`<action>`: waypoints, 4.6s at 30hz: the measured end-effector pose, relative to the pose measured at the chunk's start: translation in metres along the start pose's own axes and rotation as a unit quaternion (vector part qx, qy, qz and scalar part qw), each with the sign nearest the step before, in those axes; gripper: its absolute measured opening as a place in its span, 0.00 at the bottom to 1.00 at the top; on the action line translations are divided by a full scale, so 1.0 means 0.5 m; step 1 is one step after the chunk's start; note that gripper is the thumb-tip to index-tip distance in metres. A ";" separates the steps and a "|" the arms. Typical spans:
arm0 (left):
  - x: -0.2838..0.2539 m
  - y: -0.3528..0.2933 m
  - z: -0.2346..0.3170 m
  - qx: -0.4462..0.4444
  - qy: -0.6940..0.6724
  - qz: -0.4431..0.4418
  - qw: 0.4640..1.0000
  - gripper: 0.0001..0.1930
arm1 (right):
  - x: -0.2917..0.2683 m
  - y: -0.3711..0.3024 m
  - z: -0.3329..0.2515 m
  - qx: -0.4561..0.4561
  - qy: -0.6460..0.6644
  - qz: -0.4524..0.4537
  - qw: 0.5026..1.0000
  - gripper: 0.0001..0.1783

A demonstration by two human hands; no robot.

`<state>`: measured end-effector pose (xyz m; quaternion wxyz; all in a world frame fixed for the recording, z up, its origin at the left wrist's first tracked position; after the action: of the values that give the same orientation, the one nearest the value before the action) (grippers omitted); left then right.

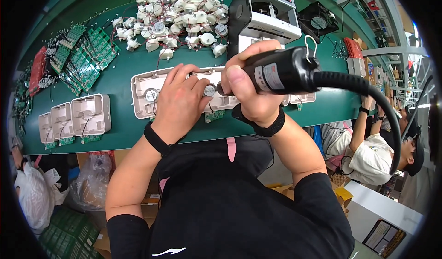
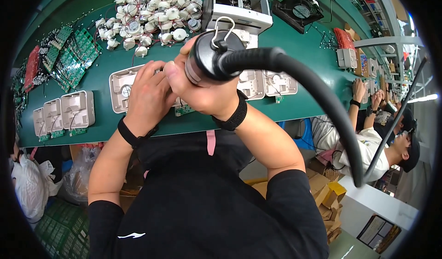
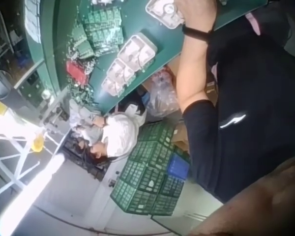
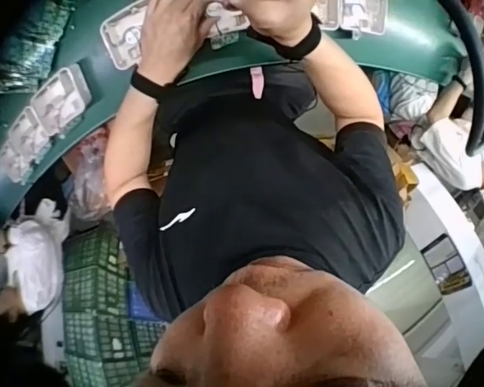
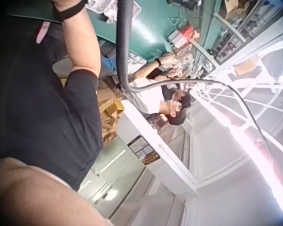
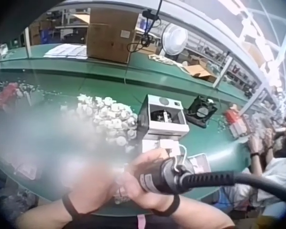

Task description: The person picks up a motor and places it into a plastic housing, repeating this for a second motor and housing. Then, they use a power screwdriver to fasten the motors into the housings.

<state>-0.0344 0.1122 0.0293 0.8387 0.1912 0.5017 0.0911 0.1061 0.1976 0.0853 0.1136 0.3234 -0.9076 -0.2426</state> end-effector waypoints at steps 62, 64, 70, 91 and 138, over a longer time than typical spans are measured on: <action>-0.037 -0.043 -0.055 0.048 0.064 -0.087 0.993 0.51 | 0.054 0.010 0.024 -0.017 -0.055 -0.019 0.998 0.17; -0.038 -0.040 -0.054 0.051 0.066 -0.088 0.993 0.51 | 0.050 0.007 0.031 -0.006 -0.051 -0.010 0.999 0.18; -0.038 -0.037 -0.052 0.070 0.066 -0.090 0.991 0.51 | 0.064 0.025 0.006 -0.018 -0.050 -0.004 0.999 0.18; -0.007 0.001 0.039 0.067 0.038 -0.109 0.991 0.53 | -0.155 0.126 -0.101 -0.038 -0.114 0.225 0.967 0.08; -0.044 -0.121 -0.080 -0.227 -0.231 0.052 0.945 0.42 | -0.064 0.063 -0.118 -0.053 -0.046 0.164 0.984 0.08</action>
<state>-0.0824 0.0587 0.0054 0.9468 0.0374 0.2494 0.1998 0.1349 0.2178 0.1504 0.1269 0.1524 -0.9383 -0.2832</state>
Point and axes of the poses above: each hand's wrist, its own y-axis towards the middle knuckle, its own x-axis out of the palm, z = x × y, the point moved 1 cm from there along y, towards the middle knuckle, and after that the axes turned 1 degree about z, right-handed, at the moved point
